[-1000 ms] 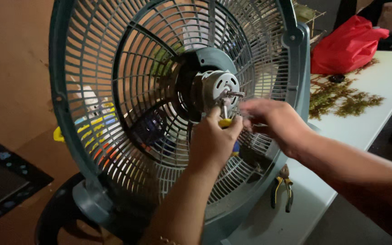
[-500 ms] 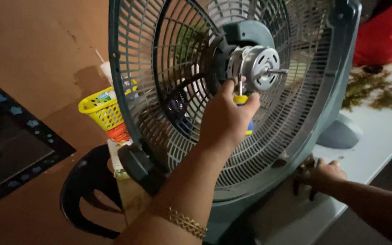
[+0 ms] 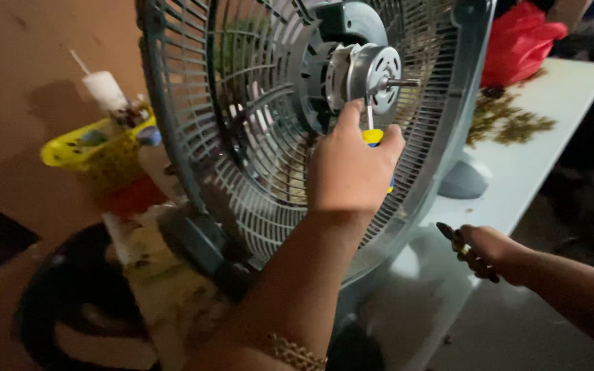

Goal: The person cleans the central hub of a standing fan with a white cloth. They then use a screwdriver to loosen a screw on the fan's motor shaft and subsequently use pliers to grip and turn the shaft, likely to remove a stuck component.

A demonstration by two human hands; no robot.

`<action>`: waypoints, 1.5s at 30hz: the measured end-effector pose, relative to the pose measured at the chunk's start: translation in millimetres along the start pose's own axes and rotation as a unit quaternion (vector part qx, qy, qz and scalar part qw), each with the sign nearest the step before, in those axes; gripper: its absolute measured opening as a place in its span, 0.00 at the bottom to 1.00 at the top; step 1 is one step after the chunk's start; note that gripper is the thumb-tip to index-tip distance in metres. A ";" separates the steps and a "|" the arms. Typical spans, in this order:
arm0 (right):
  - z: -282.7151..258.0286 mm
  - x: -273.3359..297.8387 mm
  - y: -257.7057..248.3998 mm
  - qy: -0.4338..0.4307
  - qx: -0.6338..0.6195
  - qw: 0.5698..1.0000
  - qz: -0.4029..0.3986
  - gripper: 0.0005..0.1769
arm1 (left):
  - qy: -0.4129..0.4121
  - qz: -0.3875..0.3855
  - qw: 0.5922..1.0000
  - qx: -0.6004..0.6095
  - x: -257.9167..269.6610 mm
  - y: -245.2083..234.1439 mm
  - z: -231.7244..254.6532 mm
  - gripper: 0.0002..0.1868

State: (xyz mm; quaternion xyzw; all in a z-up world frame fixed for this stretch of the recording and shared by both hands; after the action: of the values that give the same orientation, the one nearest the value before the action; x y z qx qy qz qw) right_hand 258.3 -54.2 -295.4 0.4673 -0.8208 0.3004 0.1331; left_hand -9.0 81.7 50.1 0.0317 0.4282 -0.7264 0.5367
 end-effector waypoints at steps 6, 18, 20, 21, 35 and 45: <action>-85.1 86.4 -27.4 -0.058 -0.315 0.947 0.026 0.19 | -0.029 0.008 0.998 0.050 -0.6 3.9 -2.7 0.33; -218.2 102.1 -21.7 -0.238 -0.221 0.942 -0.086 0.17 | 0.013 0.122 0.974 0.188 -12.0 14.0 -3.1 0.22; -224.9 98.3 -27.4 -0.239 -0.185 0.951 -0.064 0.18 | 0.032 0.126 0.970 0.206 -9.3 14.6 -0.3 0.19; -231.2 97.9 -29.7 -0.245 -0.159 0.955 -0.058 0.19 | 0.039 0.131 0.967 0.214 -7.9 13.1 0.4 0.18; -295.8 91.4 -54.0 -0.251 0.162 0.944 -0.142 0.39 | -0.007 0.024 0.981 0.190 -20.4 55.9 2.3 0.21; -308.8 75.0 -79.2 -0.262 0.272 0.919 -0.112 0.36 | -0.013 0.033 0.965 0.260 -16.7 54.9 9.2 0.20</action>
State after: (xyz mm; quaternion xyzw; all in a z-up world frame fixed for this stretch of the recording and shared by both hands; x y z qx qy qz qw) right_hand 266.5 54.6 13.4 0.6361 -0.6556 0.3617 -0.1865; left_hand 46.1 85.1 32.1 0.1747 0.2167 -0.7949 0.5391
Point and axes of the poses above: each hand's wrist, its own x-axis away from the middle knuckle, its own y-axis out of the palm, z = x × y, the point moved 10 cm from there along -x, towards the middle knuckle, and after that the axes turned 3 degrees about -x, right-handed, at the moved point
